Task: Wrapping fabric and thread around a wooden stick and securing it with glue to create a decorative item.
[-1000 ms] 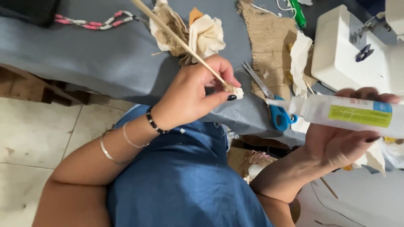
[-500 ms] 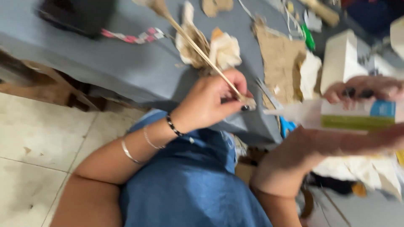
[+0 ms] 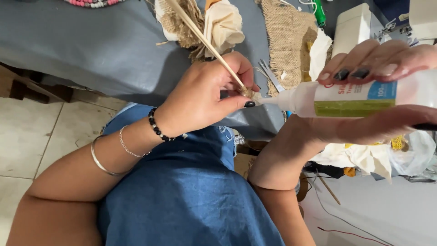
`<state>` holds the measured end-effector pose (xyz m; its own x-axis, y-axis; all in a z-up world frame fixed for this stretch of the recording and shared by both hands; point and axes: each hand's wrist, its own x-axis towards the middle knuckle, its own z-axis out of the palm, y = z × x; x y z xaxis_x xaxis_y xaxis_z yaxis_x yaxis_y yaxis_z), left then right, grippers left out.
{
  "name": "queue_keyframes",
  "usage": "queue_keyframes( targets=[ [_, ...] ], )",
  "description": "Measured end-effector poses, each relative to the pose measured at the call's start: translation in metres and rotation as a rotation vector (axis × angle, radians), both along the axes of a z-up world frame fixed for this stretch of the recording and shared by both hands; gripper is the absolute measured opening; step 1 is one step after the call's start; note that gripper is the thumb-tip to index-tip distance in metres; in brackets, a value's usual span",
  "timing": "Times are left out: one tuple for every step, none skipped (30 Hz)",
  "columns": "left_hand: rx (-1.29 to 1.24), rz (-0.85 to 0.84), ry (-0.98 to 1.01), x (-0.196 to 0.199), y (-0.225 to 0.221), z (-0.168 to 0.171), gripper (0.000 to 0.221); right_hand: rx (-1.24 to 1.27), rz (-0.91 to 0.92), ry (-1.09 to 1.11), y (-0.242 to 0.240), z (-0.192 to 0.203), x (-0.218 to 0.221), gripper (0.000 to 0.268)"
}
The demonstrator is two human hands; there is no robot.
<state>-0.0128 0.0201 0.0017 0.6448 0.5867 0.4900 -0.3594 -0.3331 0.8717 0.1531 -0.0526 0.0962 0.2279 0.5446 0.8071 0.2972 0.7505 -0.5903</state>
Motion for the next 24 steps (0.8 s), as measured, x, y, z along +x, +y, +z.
queue_keyframes(
  targets=[
    [-0.001,0.001,-0.001,0.000,0.000,0.000,0.028,-0.001,0.001,-0.001,0.002,0.000,-0.004,0.052],
    [0.012,0.006,0.002,-0.001,0.000,0.001,0.027,0.016,-0.031,0.000,0.004,0.001,-0.008,0.054],
    [0.025,0.012,0.004,-0.001,0.000,0.001,0.026,0.033,-0.063,0.001,0.007,0.001,-0.013,0.055],
    [0.026,0.014,0.003,-0.001,0.001,0.001,0.026,0.034,-0.061,0.000,0.009,0.001,-0.015,0.055],
    [0.021,0.012,0.010,-0.001,0.001,0.001,0.026,0.054,-0.062,-0.024,0.012,0.001,-0.018,0.052],
    [0.015,0.008,0.017,-0.001,0.001,0.001,0.027,0.073,-0.064,-0.047,0.014,0.002,-0.020,0.050],
    [0.016,0.009,0.016,-0.001,0.001,0.001,0.027,0.073,-0.063,-0.049,0.014,0.002,-0.023,0.050],
    [0.021,0.014,0.028,-0.001,0.001,0.001,0.026,0.068,-0.088,-0.047,0.015,0.003,-0.027,0.051],
    [0.026,0.019,0.041,-0.001,0.001,0.001,0.025,0.063,-0.114,-0.045,0.016,0.004,-0.030,0.053],
    [0.025,0.020,0.040,-0.001,0.001,0.001,0.025,0.063,-0.113,-0.045,0.015,0.004,-0.031,0.053],
    [0.022,0.017,0.041,-0.001,0.001,0.001,0.025,0.063,-0.121,-0.049,0.015,0.005,-0.031,0.053],
    [0.021,0.013,0.043,-0.001,0.001,0.001,0.024,0.064,-0.130,-0.052,0.015,0.005,-0.032,0.052],
    [0.022,0.013,0.042,-0.001,0.001,0.001,0.024,0.065,-0.130,-0.052,0.011,0.006,-0.021,0.052],
    [0.024,0.011,0.030,-0.001,0.001,0.000,0.025,0.042,-0.087,-0.109,0.007,0.007,-0.010,0.050],
    [0.026,0.010,0.018,0.000,0.001,0.001,0.026,0.019,-0.044,-0.167,0.002,0.008,0.000,0.048],
    [0.029,0.010,0.017,-0.001,0.001,0.001,0.026,0.022,-0.045,-0.167,0.003,0.013,-0.003,0.048],
    [0.025,-0.001,-0.008,-0.002,0.001,0.002,0.025,-0.053,-0.086,-0.121,0.005,0.018,-0.007,0.051],
    [0.023,-0.014,-0.035,-0.002,0.001,0.003,0.025,-0.127,-0.130,-0.076,0.005,0.024,-0.010,0.055],
    [0.028,-0.018,-0.036,-0.002,-0.001,0.004,0.025,-0.122,-0.134,-0.076,0.008,0.029,-0.014,0.055],
    [0.003,-0.018,-0.029,-0.002,-0.001,0.005,0.025,-0.106,-0.147,-0.119,0.013,0.035,-0.017,0.053],
    [-0.021,-0.019,-0.023,-0.002,-0.001,0.006,0.025,-0.091,-0.160,-0.161,0.018,0.041,-0.020,0.051],
    [-0.016,-0.017,-0.026,-0.001,-0.001,0.005,0.025,-0.085,-0.159,-0.164,0.015,0.042,-0.014,0.051],
    [-0.027,-0.017,-0.023,-0.001,-0.001,0.005,0.027,-0.185,-0.171,-0.088,0.013,0.043,-0.007,0.058],
    [-0.035,-0.020,-0.017,0.000,0.000,0.004,0.029,-0.279,-0.187,-0.006,0.010,0.044,0.000,0.065]
  ],
)
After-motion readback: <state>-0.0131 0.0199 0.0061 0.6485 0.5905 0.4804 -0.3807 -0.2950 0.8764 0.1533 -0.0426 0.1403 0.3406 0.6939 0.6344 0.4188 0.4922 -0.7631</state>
